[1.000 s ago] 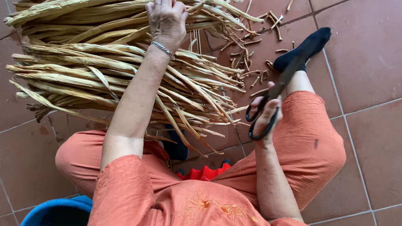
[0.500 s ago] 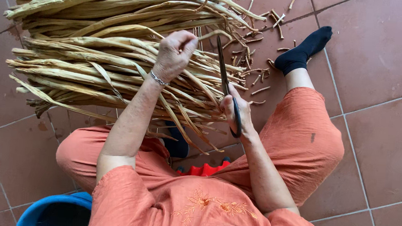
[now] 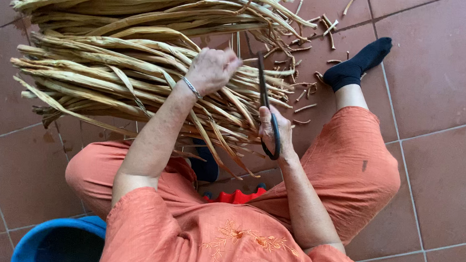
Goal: The person sits on a low stool and uses shears to cut dried plant stalks into shorter pieces. They hold the stalks with one hand and repeatedly snip them, dropping the cut pieces onto the tiled floor.
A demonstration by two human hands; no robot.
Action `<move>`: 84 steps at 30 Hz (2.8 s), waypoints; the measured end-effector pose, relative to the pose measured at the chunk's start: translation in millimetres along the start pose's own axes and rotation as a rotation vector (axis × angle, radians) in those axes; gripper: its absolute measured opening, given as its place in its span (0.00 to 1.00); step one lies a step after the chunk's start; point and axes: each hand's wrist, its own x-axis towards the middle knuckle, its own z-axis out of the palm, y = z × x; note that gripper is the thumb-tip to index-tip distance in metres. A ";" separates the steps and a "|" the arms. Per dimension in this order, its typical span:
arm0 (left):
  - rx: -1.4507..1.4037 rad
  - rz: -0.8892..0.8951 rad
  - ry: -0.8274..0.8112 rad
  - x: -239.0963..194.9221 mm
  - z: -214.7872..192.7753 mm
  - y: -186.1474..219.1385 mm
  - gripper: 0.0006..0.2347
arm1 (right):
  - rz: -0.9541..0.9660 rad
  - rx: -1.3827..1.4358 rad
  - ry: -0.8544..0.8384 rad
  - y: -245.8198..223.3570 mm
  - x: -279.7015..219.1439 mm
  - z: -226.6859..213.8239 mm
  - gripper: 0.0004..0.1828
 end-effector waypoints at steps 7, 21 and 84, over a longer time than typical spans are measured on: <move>0.114 0.102 0.702 59.6 6.7 -58.0 0.03 | -0.036 -0.319 0.035 -9.9 -6.9 7.4 0.20; -0.200 0.179 0.647 51.5 9.4 -31.9 0.05 | -0.255 -0.032 0.180 -3.6 -3.8 3.6 0.39; -0.364 0.339 0.570 3.1 -8.0 14.4 0.03 | -0.107 0.140 0.103 -8.3 2.9 -4.0 0.37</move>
